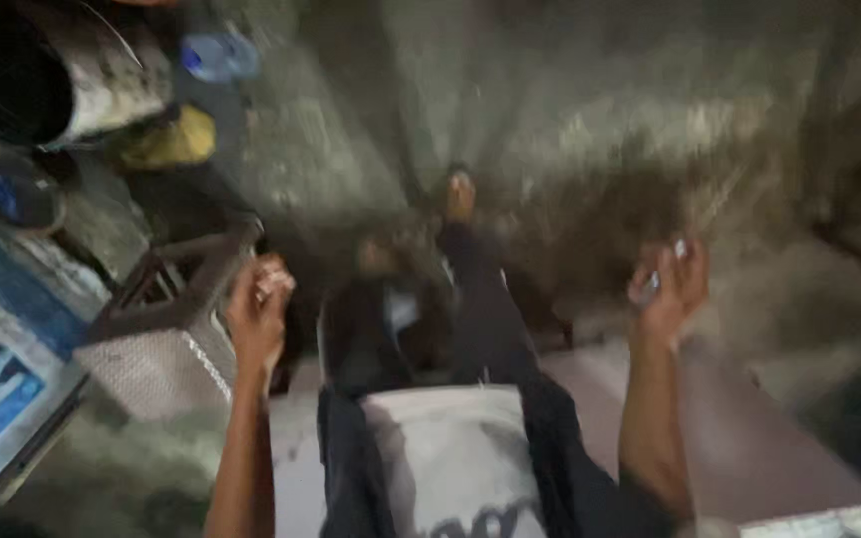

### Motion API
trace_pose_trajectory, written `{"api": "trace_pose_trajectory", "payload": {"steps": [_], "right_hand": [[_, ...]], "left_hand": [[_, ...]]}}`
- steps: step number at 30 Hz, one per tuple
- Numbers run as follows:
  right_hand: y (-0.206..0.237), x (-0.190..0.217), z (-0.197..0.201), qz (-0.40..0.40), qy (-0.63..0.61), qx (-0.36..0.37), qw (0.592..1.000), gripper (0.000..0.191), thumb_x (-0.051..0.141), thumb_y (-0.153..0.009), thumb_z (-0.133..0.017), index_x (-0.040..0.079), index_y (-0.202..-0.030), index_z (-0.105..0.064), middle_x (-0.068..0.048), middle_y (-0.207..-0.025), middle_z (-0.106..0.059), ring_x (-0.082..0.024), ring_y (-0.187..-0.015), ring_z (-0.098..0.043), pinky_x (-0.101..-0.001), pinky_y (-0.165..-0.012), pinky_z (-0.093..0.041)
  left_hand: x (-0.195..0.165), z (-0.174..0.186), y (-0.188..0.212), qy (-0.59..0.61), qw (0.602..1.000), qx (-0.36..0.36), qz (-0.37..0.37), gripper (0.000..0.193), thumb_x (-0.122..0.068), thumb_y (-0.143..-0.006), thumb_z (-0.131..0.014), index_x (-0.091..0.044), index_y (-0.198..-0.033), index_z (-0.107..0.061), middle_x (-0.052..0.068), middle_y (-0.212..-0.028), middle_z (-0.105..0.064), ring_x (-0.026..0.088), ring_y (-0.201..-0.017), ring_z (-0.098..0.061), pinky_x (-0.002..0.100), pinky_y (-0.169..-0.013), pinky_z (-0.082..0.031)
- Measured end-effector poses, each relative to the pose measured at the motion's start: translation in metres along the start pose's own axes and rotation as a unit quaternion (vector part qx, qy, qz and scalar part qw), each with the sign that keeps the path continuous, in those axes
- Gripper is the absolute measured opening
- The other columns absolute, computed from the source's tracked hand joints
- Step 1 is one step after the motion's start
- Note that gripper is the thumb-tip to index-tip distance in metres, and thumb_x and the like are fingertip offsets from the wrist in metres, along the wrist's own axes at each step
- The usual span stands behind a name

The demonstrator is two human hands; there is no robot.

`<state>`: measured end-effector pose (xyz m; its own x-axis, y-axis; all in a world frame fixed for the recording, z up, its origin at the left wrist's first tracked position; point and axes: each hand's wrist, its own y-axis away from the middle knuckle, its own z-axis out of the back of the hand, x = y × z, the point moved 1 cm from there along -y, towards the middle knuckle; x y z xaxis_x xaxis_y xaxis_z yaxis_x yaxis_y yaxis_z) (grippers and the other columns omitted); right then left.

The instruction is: The person peels several yellow bananas using a knife, placing the peeled fruit into a red basket. They then move to a metal counter, scoop a white powder into a plastic bag, add fried banana pieces, and hand the bag to a customer in exchange for money.

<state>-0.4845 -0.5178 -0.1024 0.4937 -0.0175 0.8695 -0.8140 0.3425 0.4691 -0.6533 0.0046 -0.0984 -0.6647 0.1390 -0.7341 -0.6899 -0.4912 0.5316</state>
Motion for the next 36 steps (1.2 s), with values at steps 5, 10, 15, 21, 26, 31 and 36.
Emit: {"api": "trace_pose_trajectory", "payload": {"steps": [5,10,15,21,26,31,36], "right_hand": [[0.005,0.018,0.021,0.016,0.060,-0.046,0.997,0.051,0.016,-0.112,-0.066,0.006,-0.158,-0.047,-0.009,-0.105,-0.071,-0.011,-0.070,-0.056,-0.0265,-0.056,-0.046],[-0.003,0.057,-0.009,0.086,0.037,0.095,0.991,0.050,0.011,-0.116,-0.063,0.005,-0.162,-0.045,-0.008,-0.098,-0.064,-0.011,-0.071,-0.059,-0.0276,-0.057,-0.047],[0.000,0.074,-0.063,0.089,-0.011,0.148,0.985,0.050,0.009,-0.118,-0.056,0.005,-0.165,-0.040,-0.008,-0.102,-0.064,-0.014,-0.073,-0.058,-0.0304,-0.058,-0.046],[-0.014,0.110,-0.136,0.204,0.092,0.340,0.913,0.042,0.006,-0.123,-0.049,0.002,-0.164,-0.044,-0.007,-0.096,-0.061,-0.012,-0.072,-0.057,-0.0278,-0.063,-0.051],[-0.042,0.139,-0.172,0.143,0.035,0.350,0.925,0.040,0.001,-0.118,-0.050,-0.005,-0.157,-0.048,-0.007,-0.102,-0.060,-0.013,-0.076,-0.057,-0.0277,-0.073,-0.054],[-0.044,0.165,-0.215,0.156,0.092,0.373,0.910,0.036,0.012,-0.123,-0.058,-0.002,-0.155,-0.051,-0.004,-0.117,-0.063,-0.010,-0.076,-0.055,-0.0253,-0.068,-0.049],[-0.017,0.182,-0.256,0.129,-0.013,0.326,0.936,0.028,0.023,-0.119,-0.063,0.001,-0.137,-0.062,0.001,-0.087,-0.050,-0.008,-0.069,-0.049,-0.0267,-0.062,-0.045]], "left_hand": [[-0.022,-0.015,0.026,0.069,0.996,0.060,-0.021,0.038,-0.011,-0.098,-0.071,-0.002,-0.134,-0.061,0.010,-0.133,-0.065,0.020,-0.121,-0.066,0.035,-0.101,-0.055],[-0.001,0.018,0.136,0.078,0.995,-0.061,0.012,0.041,-0.011,-0.093,-0.073,-0.003,-0.132,-0.063,0.010,-0.133,-0.065,0.022,-0.120,-0.067,0.036,-0.094,-0.058],[0.078,0.037,0.207,0.138,0.975,-0.173,0.037,0.043,-0.012,-0.097,-0.071,-0.002,-0.136,-0.058,0.009,-0.137,-0.063,0.021,-0.125,-0.063,0.035,-0.102,-0.055],[0.137,0.001,0.324,0.219,0.883,-0.381,0.165,0.037,-0.011,-0.100,-0.069,-0.001,-0.135,-0.061,0.008,-0.125,-0.069,0.015,-0.115,-0.064,0.029,-0.101,-0.052],[0.162,-0.041,0.373,0.220,0.837,-0.441,0.239,0.033,-0.006,-0.096,-0.070,0.000,-0.128,-0.065,0.008,-0.122,-0.070,0.014,-0.110,-0.066,0.028,-0.095,-0.053],[0.168,-0.076,0.377,0.255,0.819,-0.470,0.206,0.028,-0.001,-0.101,-0.071,0.003,-0.128,-0.067,0.011,-0.111,-0.071,0.017,-0.102,-0.065,0.028,-0.097,-0.052],[0.170,-0.055,0.304,0.267,0.855,-0.409,0.175,0.030,-0.006,-0.094,-0.072,0.004,-0.122,-0.068,0.009,-0.119,-0.072,0.017,-0.110,-0.068,0.033,-0.105,-0.051]]}}
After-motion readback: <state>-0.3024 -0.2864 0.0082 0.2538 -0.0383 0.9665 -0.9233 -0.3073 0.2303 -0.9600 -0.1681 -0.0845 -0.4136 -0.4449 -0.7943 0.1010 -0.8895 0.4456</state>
